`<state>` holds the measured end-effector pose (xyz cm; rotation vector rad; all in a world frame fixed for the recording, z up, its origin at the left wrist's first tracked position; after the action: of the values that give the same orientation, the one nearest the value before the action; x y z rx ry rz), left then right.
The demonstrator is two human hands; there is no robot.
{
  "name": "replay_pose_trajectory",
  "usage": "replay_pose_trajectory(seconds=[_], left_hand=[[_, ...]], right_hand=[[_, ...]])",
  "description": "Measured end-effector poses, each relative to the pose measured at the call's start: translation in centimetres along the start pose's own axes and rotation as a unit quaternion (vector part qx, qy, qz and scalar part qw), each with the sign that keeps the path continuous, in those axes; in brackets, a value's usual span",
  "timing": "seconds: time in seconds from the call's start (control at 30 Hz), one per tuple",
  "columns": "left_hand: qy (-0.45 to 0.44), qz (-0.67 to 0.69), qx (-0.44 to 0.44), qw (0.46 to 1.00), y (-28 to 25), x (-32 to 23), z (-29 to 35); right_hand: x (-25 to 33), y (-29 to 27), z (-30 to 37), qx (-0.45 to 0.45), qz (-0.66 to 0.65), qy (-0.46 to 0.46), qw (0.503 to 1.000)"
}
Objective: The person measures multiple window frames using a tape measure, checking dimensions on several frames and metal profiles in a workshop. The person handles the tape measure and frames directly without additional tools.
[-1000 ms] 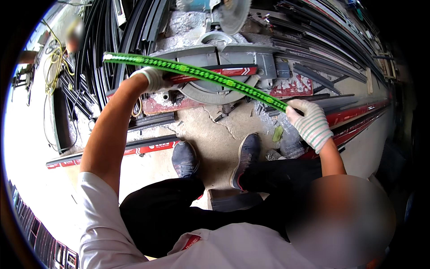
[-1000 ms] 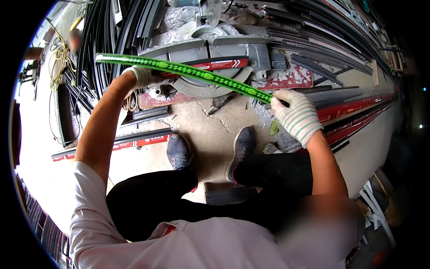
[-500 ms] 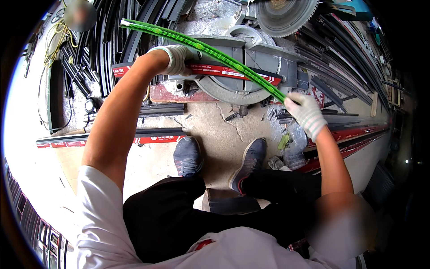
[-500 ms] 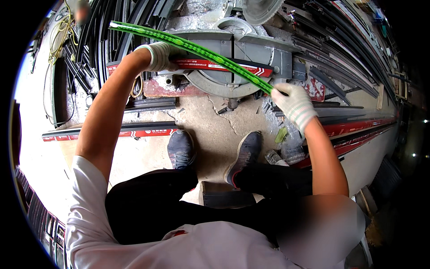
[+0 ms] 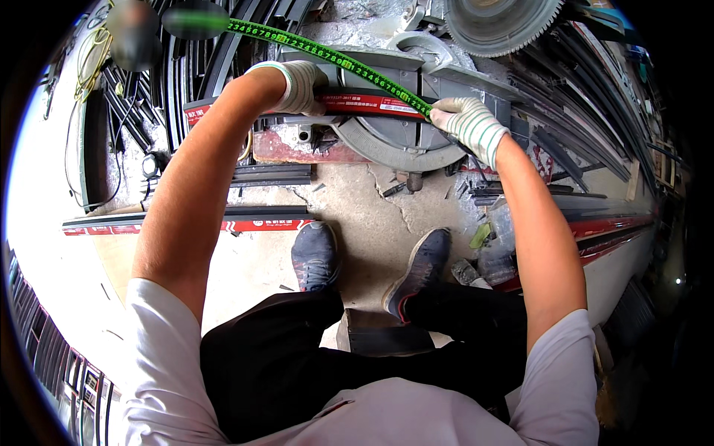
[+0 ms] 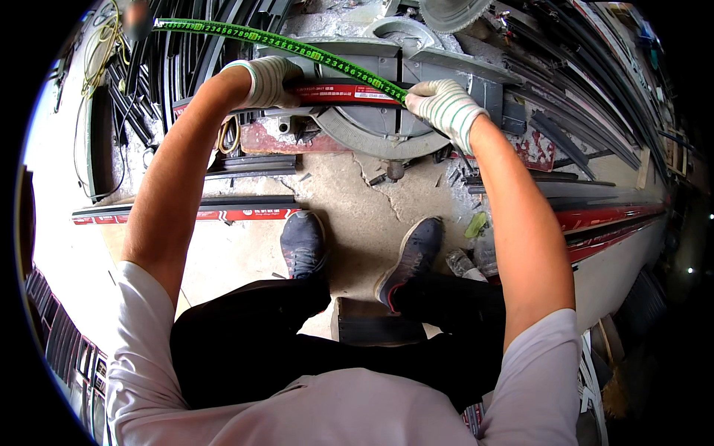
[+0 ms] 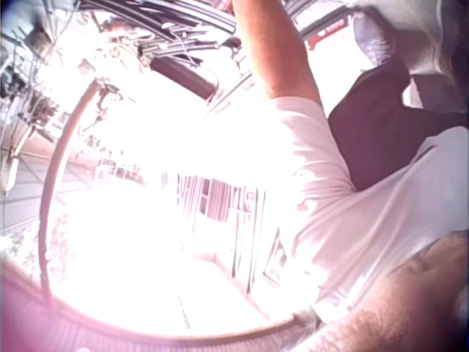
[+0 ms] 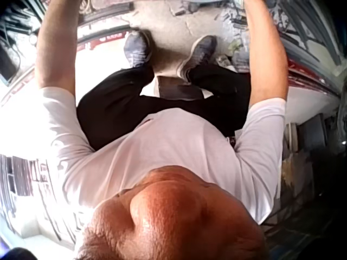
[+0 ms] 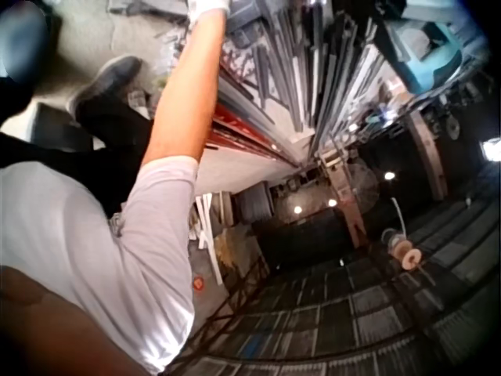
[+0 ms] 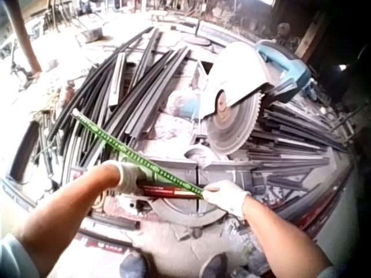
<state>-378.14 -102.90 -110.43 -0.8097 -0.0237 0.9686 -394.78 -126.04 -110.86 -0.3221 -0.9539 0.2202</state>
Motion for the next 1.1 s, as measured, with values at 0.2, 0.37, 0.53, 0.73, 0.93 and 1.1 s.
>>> replay_pose_trajectory(seconds=[0.2,0.37,0.53,0.73,0.93,1.1], left_hand=[[0.034,-0.036,-0.152,0.987,-0.9,0.1,0.9],[0.051,-0.133,-0.263,0.954,-0.1,0.0,3.8],[-0.046,-0.192,-0.273,0.942,1.2,1.8,5.8],[-0.076,-0.141,-0.332,0.930,1.4,3.4,4.2],[-0.043,-0.155,-0.353,0.922,1.8,5.0,3.2],[-0.014,-0.131,-0.371,0.919,1.6,4.6,5.2]], right_hand=[[-2.2,-0.1,-1.4,0.013,0.003,-0.007,1.000],[-3.9,-0.1,-0.8,-0.004,0.008,0.001,1.000],[-3.0,0.1,1.4,-0.022,0.005,0.009,1.000],[-3.3,0.6,4.0,-0.030,0.000,0.016,0.999],[-3.3,1.2,6.5,-0.055,-0.036,0.020,0.998],[-3.4,2.8,9.1,-0.085,-0.119,0.000,0.989]])
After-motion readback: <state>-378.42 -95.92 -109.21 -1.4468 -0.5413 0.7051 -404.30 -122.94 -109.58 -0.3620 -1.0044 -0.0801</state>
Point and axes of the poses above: each hand's wrist, its own z-axis away from the middle knuckle, its own y-axis out of the palm, x = y × z, the point moved 6 cm from there along -z, towards the middle knuckle, and after that the axes turned 7 degrees about -y, right-handed, at the moved point
